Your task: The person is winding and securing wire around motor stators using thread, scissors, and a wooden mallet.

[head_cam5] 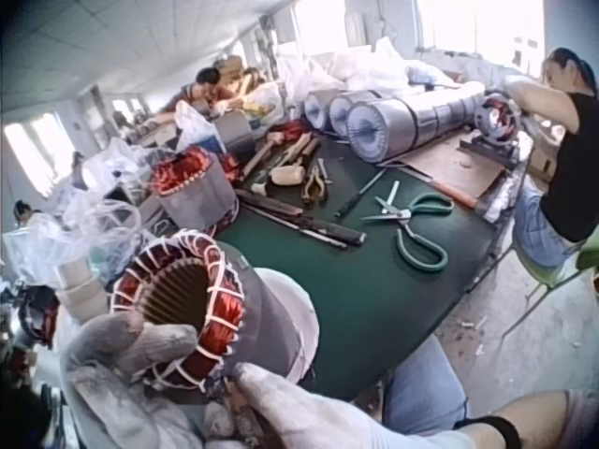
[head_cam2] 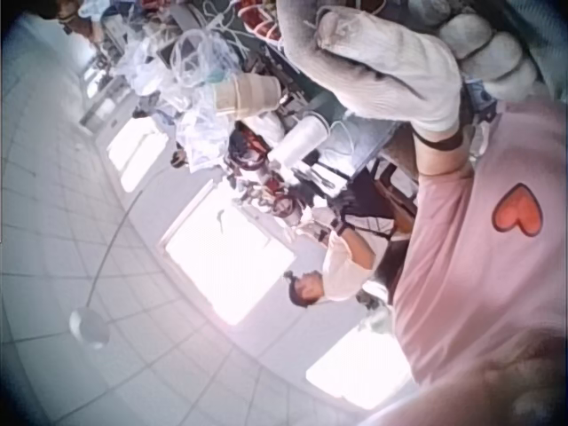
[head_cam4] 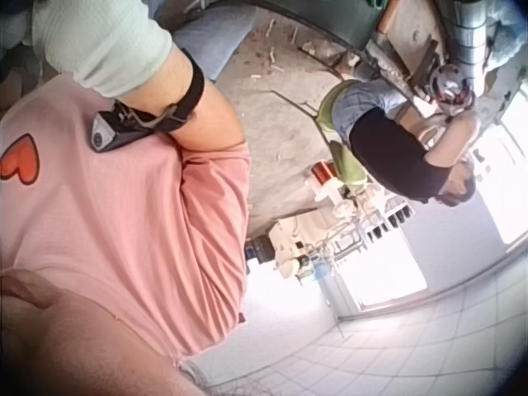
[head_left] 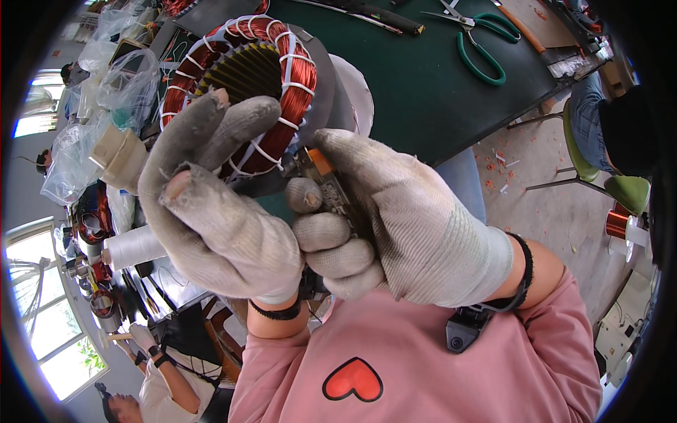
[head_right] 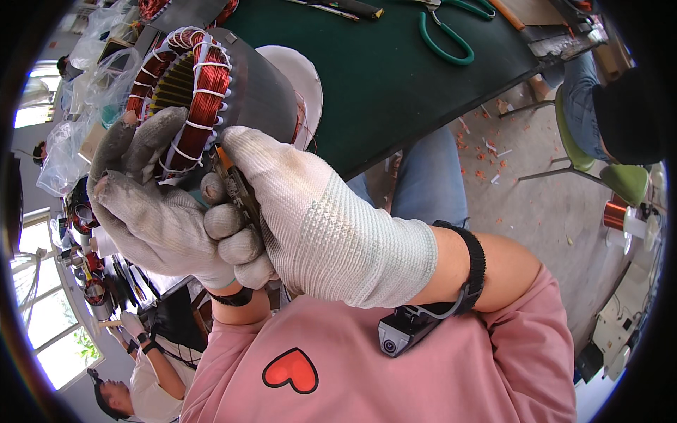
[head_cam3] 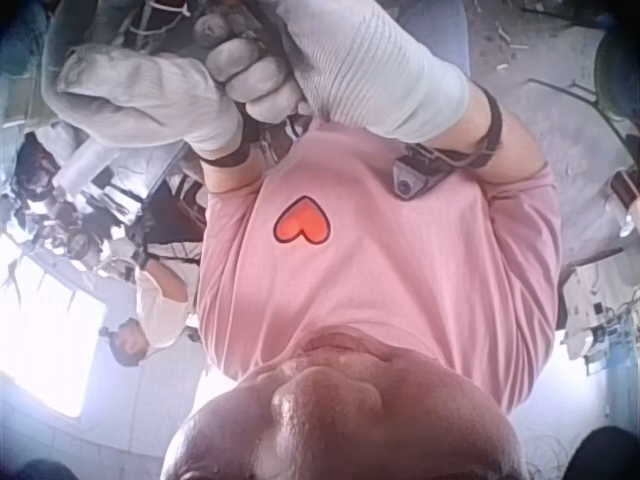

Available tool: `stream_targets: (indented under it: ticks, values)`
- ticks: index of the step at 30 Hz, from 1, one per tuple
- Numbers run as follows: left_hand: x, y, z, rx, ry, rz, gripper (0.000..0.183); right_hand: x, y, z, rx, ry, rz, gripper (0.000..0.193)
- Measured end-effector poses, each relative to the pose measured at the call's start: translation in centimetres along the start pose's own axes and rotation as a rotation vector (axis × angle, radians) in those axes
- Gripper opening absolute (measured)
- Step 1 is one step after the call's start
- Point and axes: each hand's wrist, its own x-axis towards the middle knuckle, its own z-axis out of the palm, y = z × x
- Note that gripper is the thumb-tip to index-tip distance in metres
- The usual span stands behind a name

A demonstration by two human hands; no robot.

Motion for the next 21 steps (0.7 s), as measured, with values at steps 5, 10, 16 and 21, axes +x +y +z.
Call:
stream_targets:
  ticks: [5, 10, 16, 21]
  values:
    - [0.0, 0.4, 0.0, 0.012, 0.005, -0.039, 0.056, -0.2, 0.1, 0.4, 0.015, 0.041, 0.028, 0.046]
    - [0.3, -0.4, 0.4, 0.083, 0.041, 0.023, 0.064, -0.2, -0.3, 0.1, 0.057, 0.017, 0.024, 0.046]
    - [0.1, 0.2, 0.5, -0.082, 0.034, -0.027, 0.047, -0.1, -0.8, 0.2, 0.040, -0.016, 0.063, 0.048]
    - [1.1, -0.1, -1.7, 0.179, -0.270, 0.184, 0.035, -1.3, -0.6, -1.2, -0.343, -0.013, 0.108, 0.053]
